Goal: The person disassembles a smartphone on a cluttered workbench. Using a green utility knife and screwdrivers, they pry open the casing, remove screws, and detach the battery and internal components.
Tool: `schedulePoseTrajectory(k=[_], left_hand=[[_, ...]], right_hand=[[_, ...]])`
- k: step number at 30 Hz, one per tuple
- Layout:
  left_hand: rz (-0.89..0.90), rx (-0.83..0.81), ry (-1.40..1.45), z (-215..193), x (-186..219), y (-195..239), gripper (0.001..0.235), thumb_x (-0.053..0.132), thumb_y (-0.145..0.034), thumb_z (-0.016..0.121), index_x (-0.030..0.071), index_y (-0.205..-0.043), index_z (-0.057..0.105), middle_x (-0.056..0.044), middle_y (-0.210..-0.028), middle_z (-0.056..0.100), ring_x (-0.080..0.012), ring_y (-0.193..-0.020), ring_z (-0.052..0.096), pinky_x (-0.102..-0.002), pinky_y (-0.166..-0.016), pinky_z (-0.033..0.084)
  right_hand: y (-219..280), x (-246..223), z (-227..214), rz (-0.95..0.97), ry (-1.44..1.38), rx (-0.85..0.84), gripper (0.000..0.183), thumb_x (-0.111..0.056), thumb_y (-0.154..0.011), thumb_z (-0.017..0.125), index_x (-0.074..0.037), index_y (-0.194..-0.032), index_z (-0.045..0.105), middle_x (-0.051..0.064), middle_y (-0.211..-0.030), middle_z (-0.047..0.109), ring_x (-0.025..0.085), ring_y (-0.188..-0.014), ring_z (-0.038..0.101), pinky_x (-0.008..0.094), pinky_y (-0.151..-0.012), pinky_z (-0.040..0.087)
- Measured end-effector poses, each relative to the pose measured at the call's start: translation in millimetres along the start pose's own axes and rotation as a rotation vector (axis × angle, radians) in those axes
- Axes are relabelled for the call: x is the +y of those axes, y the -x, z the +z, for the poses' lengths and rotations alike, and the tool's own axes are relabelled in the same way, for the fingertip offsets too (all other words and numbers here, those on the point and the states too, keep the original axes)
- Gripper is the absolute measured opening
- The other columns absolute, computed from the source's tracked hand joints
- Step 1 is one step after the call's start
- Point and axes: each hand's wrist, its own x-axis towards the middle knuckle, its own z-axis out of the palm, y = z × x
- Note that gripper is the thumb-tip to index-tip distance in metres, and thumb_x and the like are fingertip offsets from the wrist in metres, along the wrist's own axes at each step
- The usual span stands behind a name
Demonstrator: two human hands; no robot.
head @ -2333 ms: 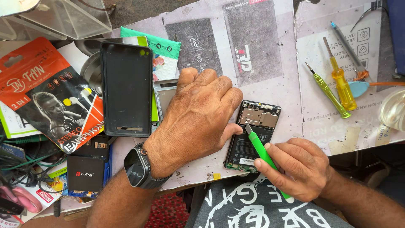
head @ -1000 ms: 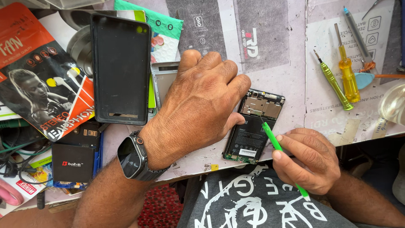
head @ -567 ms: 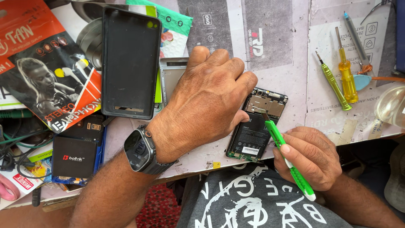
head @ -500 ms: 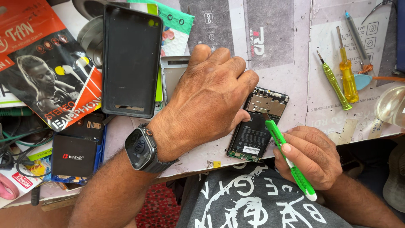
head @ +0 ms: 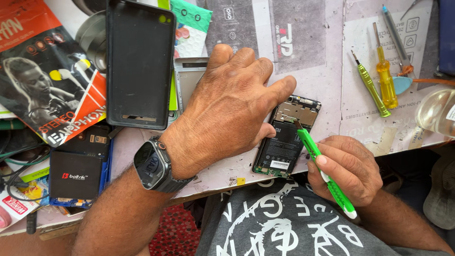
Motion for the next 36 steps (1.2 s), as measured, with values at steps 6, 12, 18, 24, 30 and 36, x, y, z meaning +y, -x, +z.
schedulePoseTrajectory(k=[6,12,18,24,30,36], left_hand=[[0.019,-0.013,-0.038,-1.0,-0.4,0.1,0.057,0.044,-0.065,0.090,0.015,-0.112,0.074,-0.006,-0.096,0.064,-0.0271,-0.103,0.055,-0.048,-0.094,0.034],[0.001,-0.054,-0.017,-3.5,0.8,-1.7,0.055,0.042,-0.066,0.091,0.016,-0.111,0.075,-0.005,-0.096,0.063,-0.0267,-0.102,0.055,-0.048,-0.093,0.034],[0.008,-0.042,-0.009,-4.6,0.9,-2.7,0.058,0.041,-0.065,0.090,0.017,-0.115,0.075,-0.005,-0.097,0.063,-0.0263,-0.102,0.055,-0.048,-0.093,0.034],[-0.014,-0.082,-0.011,-5.3,1.6,-3.6,0.056,0.041,-0.064,0.091,0.018,-0.113,0.076,-0.005,-0.094,0.063,-0.0259,-0.099,0.055,-0.049,-0.091,0.033],[-0.023,-0.103,0.001,-6.9,2.8,-5.5,0.057,0.042,-0.065,0.091,0.017,-0.114,0.076,-0.004,-0.094,0.064,-0.0251,-0.098,0.054,-0.048,-0.091,0.032],[-0.004,-0.111,-0.022,-9.1,4.4,-5.5,0.057,0.041,-0.066,0.091,0.017,-0.115,0.076,-0.004,-0.094,0.063,-0.0258,-0.098,0.054,-0.048,-0.092,0.032]], right_hand=[[-3.5,-1.4,-1.3,0.001,-0.019,0.002,0.038,0.008,-0.087,0.074,0.001,-0.118,0.052,0.021,-0.096,0.069,0.031,-0.082,0.072,0.041,-0.068,0.063],[-5.0,-2.0,-2.2,0.030,-0.041,0.039,0.037,0.001,-0.088,0.072,0.003,-0.116,0.049,0.021,-0.093,0.069,0.032,-0.082,0.074,0.046,-0.074,0.066],[-1.6,-2.8,-4.6,0.078,-0.032,0.062,0.031,0.000,-0.093,0.068,0.003,-0.115,0.046,0.019,-0.091,0.067,0.031,-0.084,0.074,0.050,-0.084,0.067],[6.0,-0.6,-4.0,0.091,-0.050,0.080,0.029,0.000,-0.092,0.065,0.002,-0.115,0.048,0.017,-0.089,0.066,0.027,-0.080,0.073,0.052,-0.085,0.067],[18.9,-1.1,-6.6,0.166,-0.099,0.151,0.028,-0.002,-0.095,0.062,0.000,-0.119,0.047,0.017,-0.095,0.063,0.026,-0.081,0.071,0.051,-0.088,0.066],[22.0,-0.9,-6.2,0.178,-0.105,0.197,0.026,-0.003,-0.095,0.061,0.000,-0.118,0.048,0.015,-0.093,0.062,0.023,-0.074,0.066,0.049,-0.080,0.068]])
